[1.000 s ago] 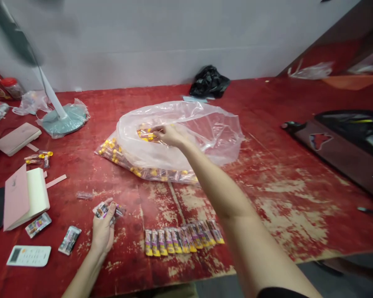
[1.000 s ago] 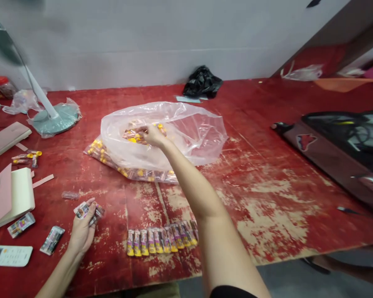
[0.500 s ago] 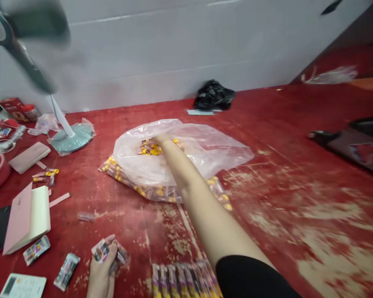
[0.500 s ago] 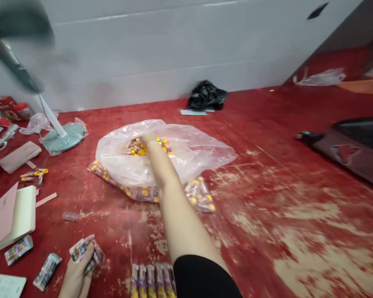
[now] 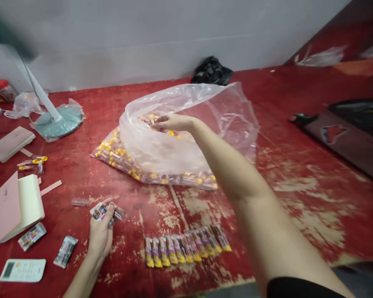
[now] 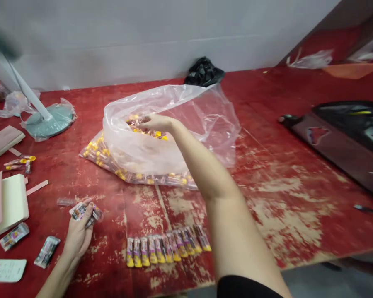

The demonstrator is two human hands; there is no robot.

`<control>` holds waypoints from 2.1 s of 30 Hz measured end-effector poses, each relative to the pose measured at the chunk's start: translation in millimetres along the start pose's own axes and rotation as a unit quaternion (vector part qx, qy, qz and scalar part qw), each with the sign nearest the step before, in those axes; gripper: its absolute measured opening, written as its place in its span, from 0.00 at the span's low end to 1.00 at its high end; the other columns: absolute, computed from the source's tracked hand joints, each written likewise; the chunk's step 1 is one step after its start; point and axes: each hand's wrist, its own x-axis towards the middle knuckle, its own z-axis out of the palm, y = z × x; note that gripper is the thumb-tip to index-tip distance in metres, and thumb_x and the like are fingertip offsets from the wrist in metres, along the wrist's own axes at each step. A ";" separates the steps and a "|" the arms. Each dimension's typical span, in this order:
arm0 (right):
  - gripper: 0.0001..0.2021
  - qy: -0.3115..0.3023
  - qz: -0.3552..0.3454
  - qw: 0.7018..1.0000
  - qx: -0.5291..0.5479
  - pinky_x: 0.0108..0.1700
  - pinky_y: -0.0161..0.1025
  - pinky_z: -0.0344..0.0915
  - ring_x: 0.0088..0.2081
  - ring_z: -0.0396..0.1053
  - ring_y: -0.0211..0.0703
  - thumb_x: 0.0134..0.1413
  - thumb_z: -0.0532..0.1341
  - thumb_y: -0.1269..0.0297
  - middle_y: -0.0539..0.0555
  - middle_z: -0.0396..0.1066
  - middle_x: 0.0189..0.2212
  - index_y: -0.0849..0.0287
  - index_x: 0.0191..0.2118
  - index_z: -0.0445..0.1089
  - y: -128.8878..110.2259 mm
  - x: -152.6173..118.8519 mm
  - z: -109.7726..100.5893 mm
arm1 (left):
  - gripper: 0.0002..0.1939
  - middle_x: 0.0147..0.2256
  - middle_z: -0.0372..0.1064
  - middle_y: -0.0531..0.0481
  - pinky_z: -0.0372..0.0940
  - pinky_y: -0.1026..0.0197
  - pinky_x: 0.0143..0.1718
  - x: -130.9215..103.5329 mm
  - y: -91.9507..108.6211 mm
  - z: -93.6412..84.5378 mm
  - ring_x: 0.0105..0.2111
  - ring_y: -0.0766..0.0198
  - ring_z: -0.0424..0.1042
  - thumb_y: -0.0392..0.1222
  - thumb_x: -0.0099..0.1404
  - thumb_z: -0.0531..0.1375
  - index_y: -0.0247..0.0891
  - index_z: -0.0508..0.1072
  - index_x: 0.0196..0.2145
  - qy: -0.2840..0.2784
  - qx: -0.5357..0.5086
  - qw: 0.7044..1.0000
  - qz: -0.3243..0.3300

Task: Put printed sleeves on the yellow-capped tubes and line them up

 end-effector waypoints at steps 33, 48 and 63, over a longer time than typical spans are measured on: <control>0.17 0.378 -0.031 0.897 0.226 0.50 0.46 0.78 0.47 0.78 0.45 0.60 0.62 0.71 0.52 0.77 0.48 0.46 0.52 0.75 -161.2 -464.1 184.7 | 0.28 0.35 0.73 0.53 0.73 0.64 0.28 -178.4 -47.3 -11.4 0.29 0.66 0.76 0.42 0.43 0.77 0.36 0.75 0.41 -0.219 0.077 0.973 -0.015; 0.16 0.400 -0.022 0.898 0.181 0.50 0.45 0.78 0.43 0.79 0.44 0.56 0.65 0.74 0.49 0.81 0.42 0.45 0.46 0.80 -177.9 -456.1 187.2 | 0.31 0.37 0.76 0.51 0.70 0.68 0.24 -198.6 -46.2 -17.4 0.25 0.68 0.75 0.43 0.47 0.76 0.41 0.76 0.50 -0.259 0.112 0.959 -0.022; 0.13 0.414 0.028 0.898 0.146 0.47 0.47 0.79 0.41 0.79 0.44 0.56 0.67 0.71 0.47 0.81 0.39 0.43 0.42 0.80 -189.6 -456.9 177.6 | 0.39 0.39 0.76 0.50 0.69 0.65 0.25 -206.6 -47.7 -10.8 0.27 0.65 0.74 0.47 0.45 0.77 0.47 0.74 0.55 -0.233 0.116 0.966 -0.011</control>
